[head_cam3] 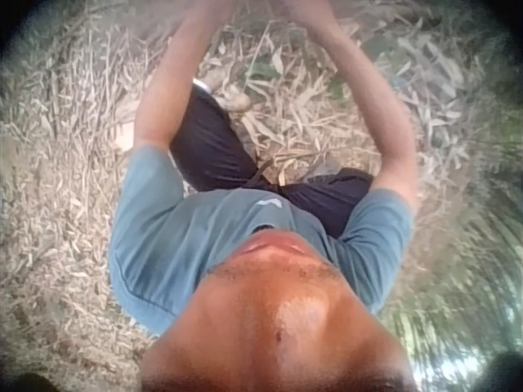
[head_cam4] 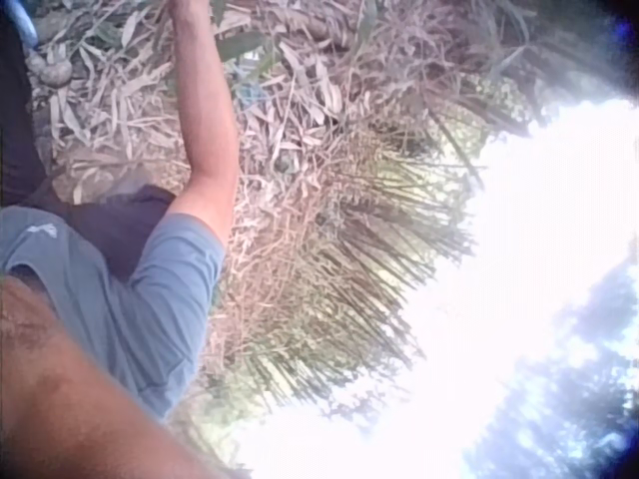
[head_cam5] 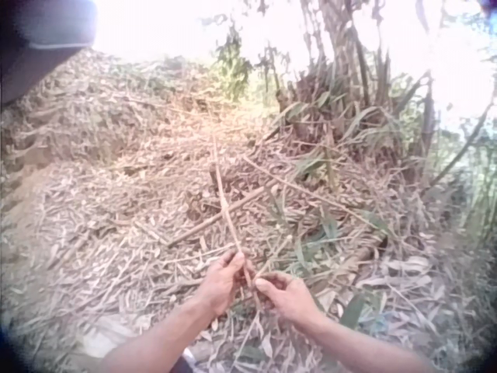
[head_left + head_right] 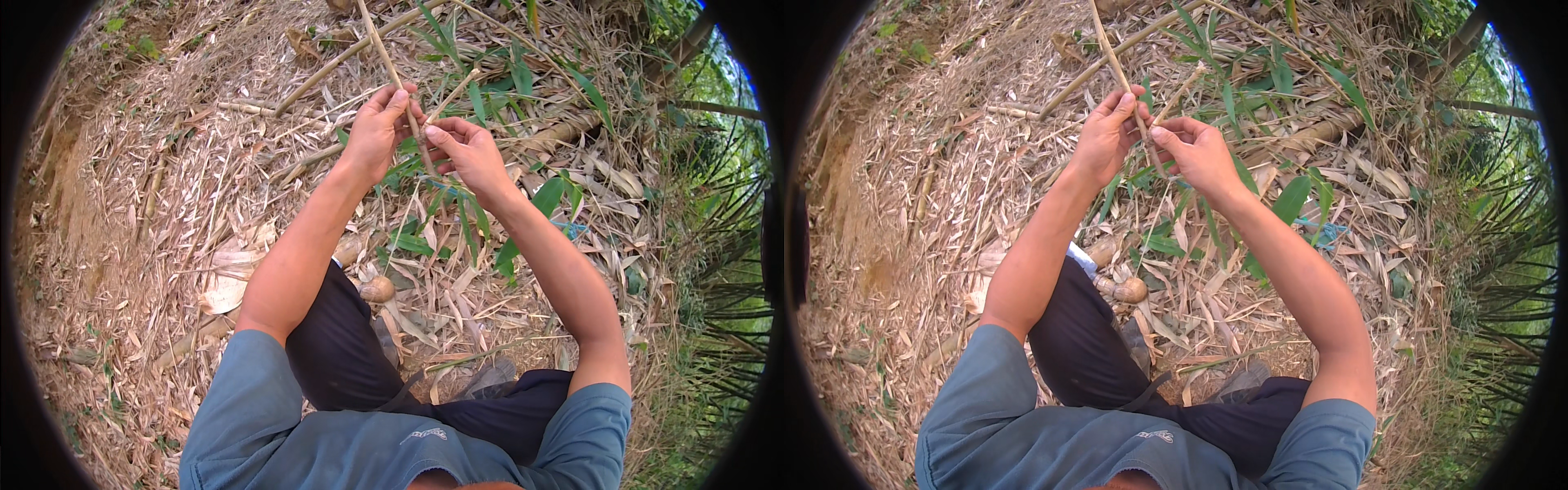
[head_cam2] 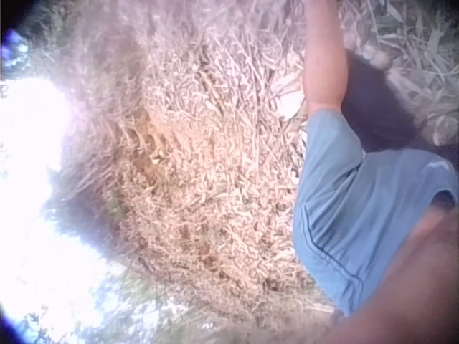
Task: The person sits on the ground in a bamboo grove and uses a machete to split a bamboo stalk into thin strips. They then stand up and use the machete to cut a larger bamboo stalk from a standing plant.
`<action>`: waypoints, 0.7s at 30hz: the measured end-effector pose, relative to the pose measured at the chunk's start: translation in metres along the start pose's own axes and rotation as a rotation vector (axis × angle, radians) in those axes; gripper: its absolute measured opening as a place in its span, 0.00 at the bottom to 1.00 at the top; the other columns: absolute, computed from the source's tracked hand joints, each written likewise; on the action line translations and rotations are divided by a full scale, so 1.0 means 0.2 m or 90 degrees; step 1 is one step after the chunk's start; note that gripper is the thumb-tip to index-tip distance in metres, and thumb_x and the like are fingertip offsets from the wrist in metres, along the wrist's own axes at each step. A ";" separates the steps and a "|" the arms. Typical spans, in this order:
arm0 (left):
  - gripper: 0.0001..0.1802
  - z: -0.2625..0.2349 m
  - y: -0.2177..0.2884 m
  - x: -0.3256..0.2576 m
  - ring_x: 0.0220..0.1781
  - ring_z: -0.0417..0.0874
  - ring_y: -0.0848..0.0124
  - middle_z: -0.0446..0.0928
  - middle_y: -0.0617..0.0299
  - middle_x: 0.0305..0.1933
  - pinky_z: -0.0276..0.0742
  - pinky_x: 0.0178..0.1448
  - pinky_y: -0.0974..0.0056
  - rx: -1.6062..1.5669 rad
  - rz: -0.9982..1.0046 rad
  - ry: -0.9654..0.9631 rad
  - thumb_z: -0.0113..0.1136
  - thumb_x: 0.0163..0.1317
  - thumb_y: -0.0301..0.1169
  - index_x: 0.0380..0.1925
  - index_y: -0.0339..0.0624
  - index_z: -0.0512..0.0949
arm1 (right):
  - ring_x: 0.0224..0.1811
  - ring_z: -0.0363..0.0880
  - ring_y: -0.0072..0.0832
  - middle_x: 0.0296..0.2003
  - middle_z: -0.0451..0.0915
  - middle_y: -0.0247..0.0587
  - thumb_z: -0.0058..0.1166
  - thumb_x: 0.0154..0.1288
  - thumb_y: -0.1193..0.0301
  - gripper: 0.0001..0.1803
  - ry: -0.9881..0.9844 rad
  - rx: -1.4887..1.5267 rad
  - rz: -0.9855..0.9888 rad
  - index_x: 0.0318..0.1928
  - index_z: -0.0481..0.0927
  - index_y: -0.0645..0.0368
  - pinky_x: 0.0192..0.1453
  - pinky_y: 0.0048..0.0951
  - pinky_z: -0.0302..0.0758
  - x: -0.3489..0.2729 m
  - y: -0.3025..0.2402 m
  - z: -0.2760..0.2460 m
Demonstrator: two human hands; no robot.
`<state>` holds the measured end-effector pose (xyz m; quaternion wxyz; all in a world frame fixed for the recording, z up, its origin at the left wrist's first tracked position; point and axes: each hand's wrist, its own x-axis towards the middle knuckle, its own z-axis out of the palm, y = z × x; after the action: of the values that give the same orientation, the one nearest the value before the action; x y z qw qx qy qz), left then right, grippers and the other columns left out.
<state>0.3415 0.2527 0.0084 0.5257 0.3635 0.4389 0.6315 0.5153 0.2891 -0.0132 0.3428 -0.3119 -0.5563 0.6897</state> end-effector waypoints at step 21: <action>0.17 -0.09 -0.08 0.07 0.38 0.83 0.65 0.82 0.60 0.39 0.80 0.40 0.58 -0.327 -0.197 -0.067 0.41 0.78 0.35 0.58 0.42 0.75 | 0.29 0.79 0.16 0.32 0.84 0.36 0.65 0.68 0.67 0.19 -0.033 0.026 0.072 0.50 0.74 0.65 0.30 0.17 0.70 -0.08 -0.14 0.06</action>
<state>0.3274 0.2640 -0.0139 0.7124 0.1799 0.2871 0.6146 0.5181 0.2742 0.0178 0.2953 -0.3179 -0.5325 0.7268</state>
